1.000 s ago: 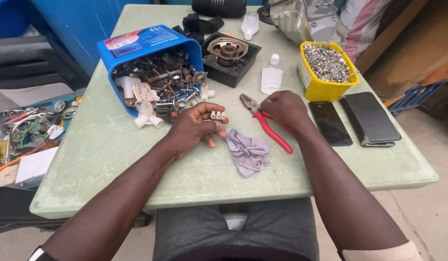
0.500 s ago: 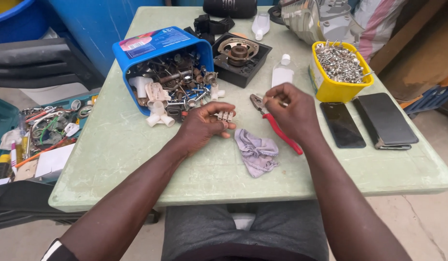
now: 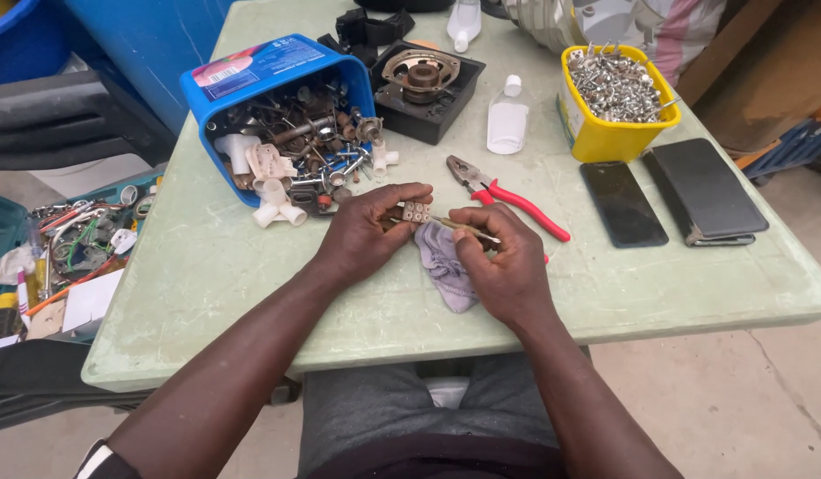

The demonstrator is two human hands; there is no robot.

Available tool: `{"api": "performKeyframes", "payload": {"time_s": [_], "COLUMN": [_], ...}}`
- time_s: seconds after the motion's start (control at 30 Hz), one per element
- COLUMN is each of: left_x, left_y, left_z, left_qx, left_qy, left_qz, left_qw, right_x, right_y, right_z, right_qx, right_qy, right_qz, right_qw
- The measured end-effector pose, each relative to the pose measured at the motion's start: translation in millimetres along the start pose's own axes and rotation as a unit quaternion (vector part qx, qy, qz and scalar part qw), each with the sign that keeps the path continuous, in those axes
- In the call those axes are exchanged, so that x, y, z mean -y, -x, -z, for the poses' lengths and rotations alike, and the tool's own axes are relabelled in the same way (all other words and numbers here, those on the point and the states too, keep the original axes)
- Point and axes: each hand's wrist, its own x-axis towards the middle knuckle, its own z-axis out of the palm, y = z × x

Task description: Cleaning a small metal bearing with a cloth and liquid, then sorting through a bin of small mechanical parts.

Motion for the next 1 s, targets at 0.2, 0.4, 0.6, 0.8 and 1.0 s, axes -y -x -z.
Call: {"api": "performKeyframes", "payload": {"time_s": [0.2,0.4,0.6,0.8,1.0], "left_x": [-6.3,-4.1,-8.1,-6.0,-3.6], "left_y": [1.7,0.0,0.4,2.1,1.2], "left_z": [1.4,1.6,2.8,4.8,5.2], "left_qx": [0.015,0.018,0.028,0.055,0.079], "left_qy": [-0.014,-0.02,-0.039,-0.023,-0.021], "left_qz": [0.0,-0.002,0.002,0.015,0.028], "left_qw": [1.0,1.0,0.999,0.998,0.996], "right_x": [-5.4,-8.3,-5.7,-2.2,-1.0], "right_y": [3.8,2.6,0.3,0.8,-4.3], "right_z": [-0.9,-2.5,-4.1,-2.6,-6.2], "right_qx": [-0.018,-0.02,-0.018,0.018,0.042], "right_qy": [0.032,0.038,0.044,0.018,-0.002], "right_qz": [0.001,-0.018,-0.013,-0.088,-0.162], "right_qw": [0.999,0.999,0.999,0.996,0.986]}}
